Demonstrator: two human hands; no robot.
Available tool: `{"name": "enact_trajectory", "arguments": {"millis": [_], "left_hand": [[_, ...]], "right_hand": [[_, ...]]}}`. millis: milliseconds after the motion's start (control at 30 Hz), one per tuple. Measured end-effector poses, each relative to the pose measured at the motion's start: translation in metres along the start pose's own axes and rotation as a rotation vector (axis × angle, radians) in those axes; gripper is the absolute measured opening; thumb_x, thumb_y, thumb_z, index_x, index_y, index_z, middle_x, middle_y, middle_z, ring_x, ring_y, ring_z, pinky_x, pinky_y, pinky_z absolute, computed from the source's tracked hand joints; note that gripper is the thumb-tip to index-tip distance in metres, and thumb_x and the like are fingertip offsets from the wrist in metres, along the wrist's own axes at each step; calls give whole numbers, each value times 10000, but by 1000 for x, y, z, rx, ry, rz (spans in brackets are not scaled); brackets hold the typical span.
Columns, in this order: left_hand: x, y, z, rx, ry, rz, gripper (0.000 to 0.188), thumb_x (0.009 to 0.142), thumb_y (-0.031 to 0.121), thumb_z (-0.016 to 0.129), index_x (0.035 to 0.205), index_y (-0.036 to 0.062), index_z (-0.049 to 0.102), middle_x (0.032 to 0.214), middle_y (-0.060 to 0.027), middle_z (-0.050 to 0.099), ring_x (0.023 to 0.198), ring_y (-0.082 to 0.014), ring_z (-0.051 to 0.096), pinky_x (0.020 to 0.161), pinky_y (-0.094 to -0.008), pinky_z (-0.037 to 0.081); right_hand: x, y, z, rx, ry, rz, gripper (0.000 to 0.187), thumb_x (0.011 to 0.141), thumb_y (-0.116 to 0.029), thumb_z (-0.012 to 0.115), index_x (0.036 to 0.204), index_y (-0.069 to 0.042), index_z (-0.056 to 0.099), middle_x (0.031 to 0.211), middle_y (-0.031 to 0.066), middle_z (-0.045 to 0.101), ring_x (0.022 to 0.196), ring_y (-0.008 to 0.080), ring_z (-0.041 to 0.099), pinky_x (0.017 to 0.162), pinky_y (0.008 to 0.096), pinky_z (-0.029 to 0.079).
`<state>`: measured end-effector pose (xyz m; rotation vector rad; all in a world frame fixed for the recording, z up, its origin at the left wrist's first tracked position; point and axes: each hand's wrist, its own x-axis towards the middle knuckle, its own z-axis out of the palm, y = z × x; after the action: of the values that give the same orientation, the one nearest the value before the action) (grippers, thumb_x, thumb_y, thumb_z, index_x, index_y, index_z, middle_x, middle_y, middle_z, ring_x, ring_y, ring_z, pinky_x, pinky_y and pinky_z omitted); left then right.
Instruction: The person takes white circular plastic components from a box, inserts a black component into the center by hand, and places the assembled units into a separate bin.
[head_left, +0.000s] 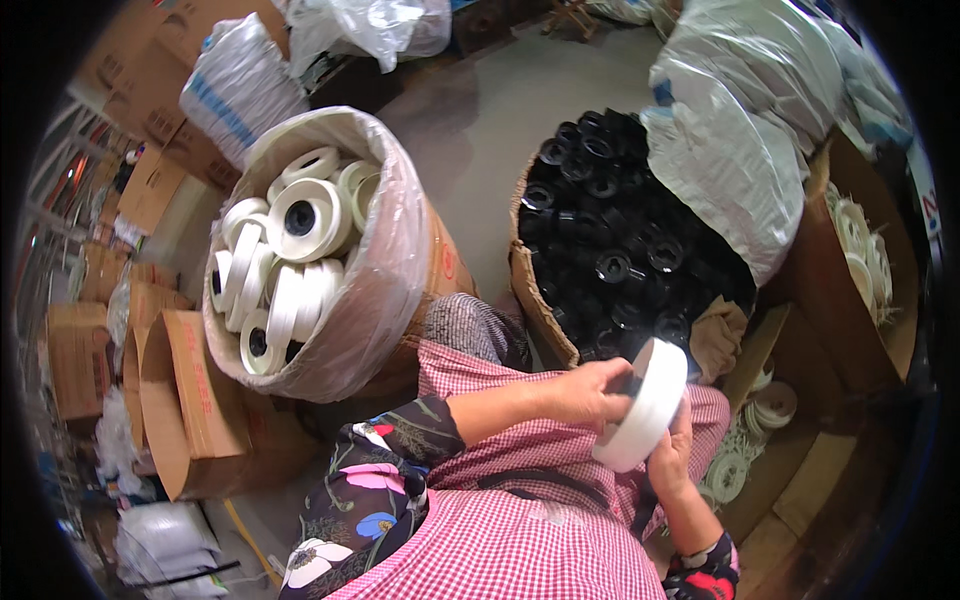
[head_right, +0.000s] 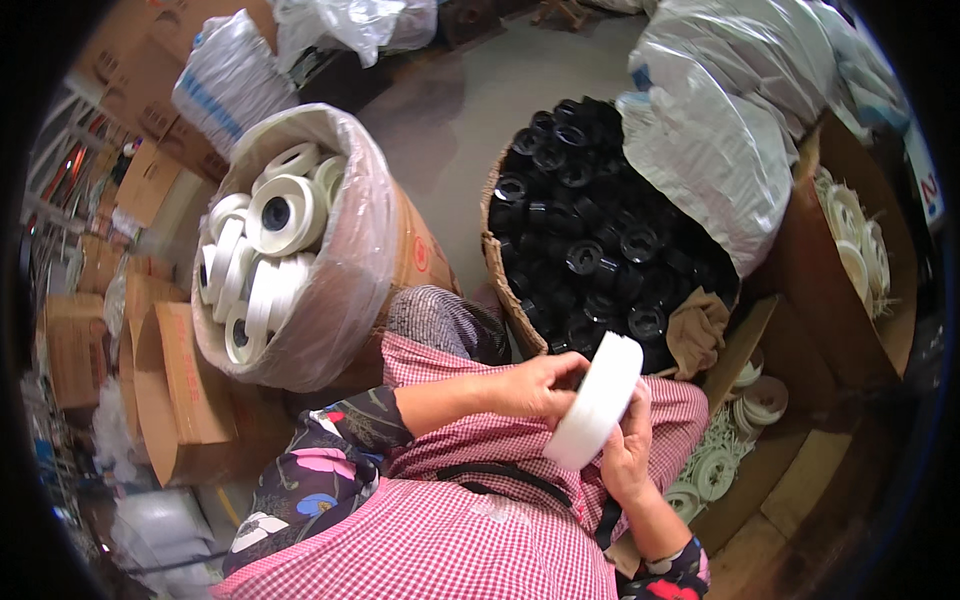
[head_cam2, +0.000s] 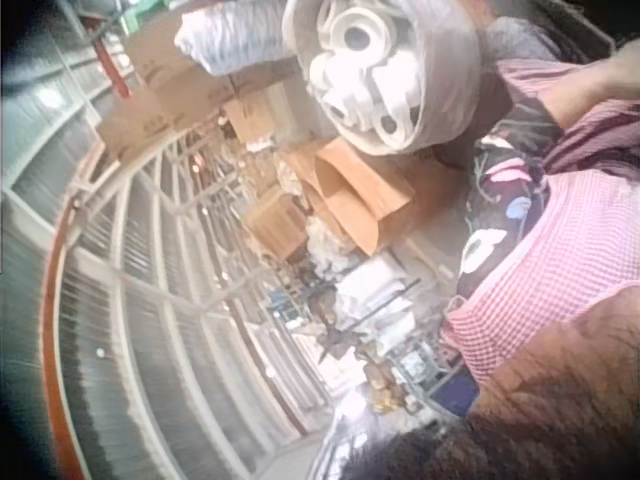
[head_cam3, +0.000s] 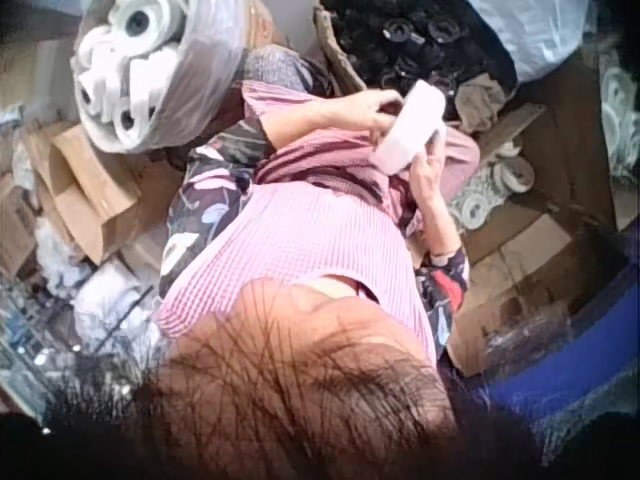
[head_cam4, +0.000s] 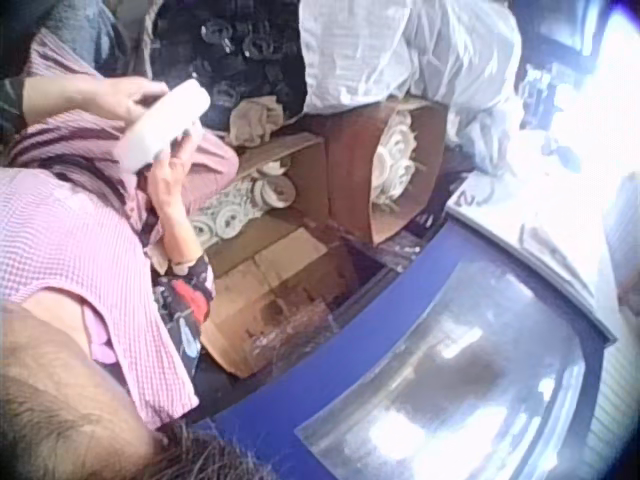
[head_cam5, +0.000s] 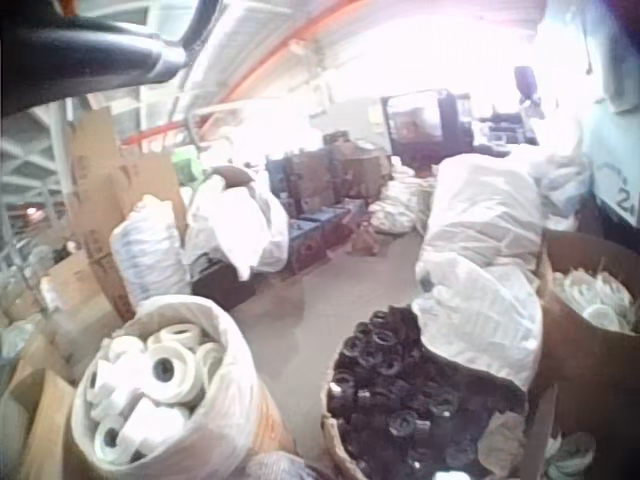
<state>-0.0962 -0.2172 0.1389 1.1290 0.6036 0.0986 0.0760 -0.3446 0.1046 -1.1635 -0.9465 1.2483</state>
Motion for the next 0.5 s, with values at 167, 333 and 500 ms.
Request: {"name": "enact_trajectory", "arguments": {"millis": [167, 333, 500], "left_hand": [[-14, -19, -9, 577, 22, 139, 627, 783, 367, 631, 1200, -60, 441, 1070, -215, 559, 972, -312, 593, 840, -383, 496], [-8, -7, -29, 725, -71, 167, 581, 771, 351, 620, 1168, -55, 496, 1131, -251, 553, 1031, -333, 567, 886, -405, 463], [-77, 38, -83, 573, 264, 163, 545, 796, 323, 664, 1219, 9, 525, 1136, -126, 593, 999, -223, 582, 859, -355, 478]], "right_hand": [[3, 10, 20, 515, 150, 598, 440, 937, -353, 485, 1265, -61, 499, 1139, 110, 603, 998, 231, 615, 863, 368, 513], [10, 5, 14, 759, -261, 937, 438, 945, -419, 475, 1171, -49, 541, 920, 83, 640, 633, 177, 622, 435, 258, 472], [21, 0, 21, -78, 36, 288, 298, 988, -272, 454, 838, -31, 546, 672, -1, 522, 598, 80, 496, 553, 229, 406]]}}
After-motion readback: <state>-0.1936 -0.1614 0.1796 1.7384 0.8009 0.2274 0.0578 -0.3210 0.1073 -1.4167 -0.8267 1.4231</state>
